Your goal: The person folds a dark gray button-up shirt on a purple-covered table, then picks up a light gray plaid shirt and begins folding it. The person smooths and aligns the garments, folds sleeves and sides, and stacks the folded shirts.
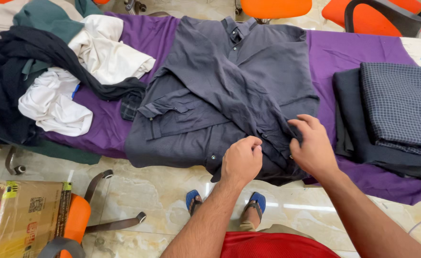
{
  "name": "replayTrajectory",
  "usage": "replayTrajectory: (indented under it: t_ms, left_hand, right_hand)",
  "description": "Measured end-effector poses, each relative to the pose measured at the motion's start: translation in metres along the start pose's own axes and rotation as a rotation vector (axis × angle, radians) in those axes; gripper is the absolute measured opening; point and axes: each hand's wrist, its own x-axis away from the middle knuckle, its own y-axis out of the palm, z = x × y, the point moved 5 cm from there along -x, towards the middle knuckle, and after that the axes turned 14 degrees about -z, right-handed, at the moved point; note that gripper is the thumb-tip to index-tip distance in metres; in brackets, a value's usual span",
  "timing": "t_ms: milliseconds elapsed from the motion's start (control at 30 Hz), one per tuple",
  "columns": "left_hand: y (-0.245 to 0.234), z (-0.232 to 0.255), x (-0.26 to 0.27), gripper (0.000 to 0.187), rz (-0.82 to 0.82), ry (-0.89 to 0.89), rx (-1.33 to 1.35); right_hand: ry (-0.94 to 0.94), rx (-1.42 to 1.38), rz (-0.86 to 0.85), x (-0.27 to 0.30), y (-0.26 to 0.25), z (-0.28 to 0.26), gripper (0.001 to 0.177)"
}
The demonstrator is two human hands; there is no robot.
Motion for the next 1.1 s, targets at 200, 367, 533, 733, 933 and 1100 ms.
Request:
replayTrajectory:
  t_ms: [200, 367, 533, 733, 933, 1100]
  left_hand:
    - [0.010, 0.034, -0.028, 0.014, 0.069, 0.307, -0.265]
    - [-0.008, 0.032, -0.070, 0.014, 0.081, 0.374, -0.302]
    - [-0.030, 0.035, -0.102, 0.023, 0.034, 0.486, -0.408]
    - [-0.031, -0.001, -0.121, 0.028, -0.495, 0.208, -0.588]
    - [-0.048, -0.047, -0.169, 0.025, -0.520, 0.051, 0.021]
    - [-0.066, -0.091, -0.212, 0.038, -0.474, -0.244, 1.139]
  right_hand:
    - [0.005, -0.274, -0.177, -0.035, 0.002, -0.023, 0.030]
    - [0.065, -0.227, -0.353, -0.044, 0.024, -0.017, 0.054]
    - [0.295, -0.068, -0.657, -0.045, 0.035, 0.007, 0.074]
    - [0.418, -0.076, -0.716, -0.105, 0.028, -0.001, 0.035]
    - [0.059, -0.329, -0.128, -0.157, 0.038, -0.070, 0.034]
    - [0.043, -0.373, -0.102, -0.159, 0.061, -0.086, 0.050]
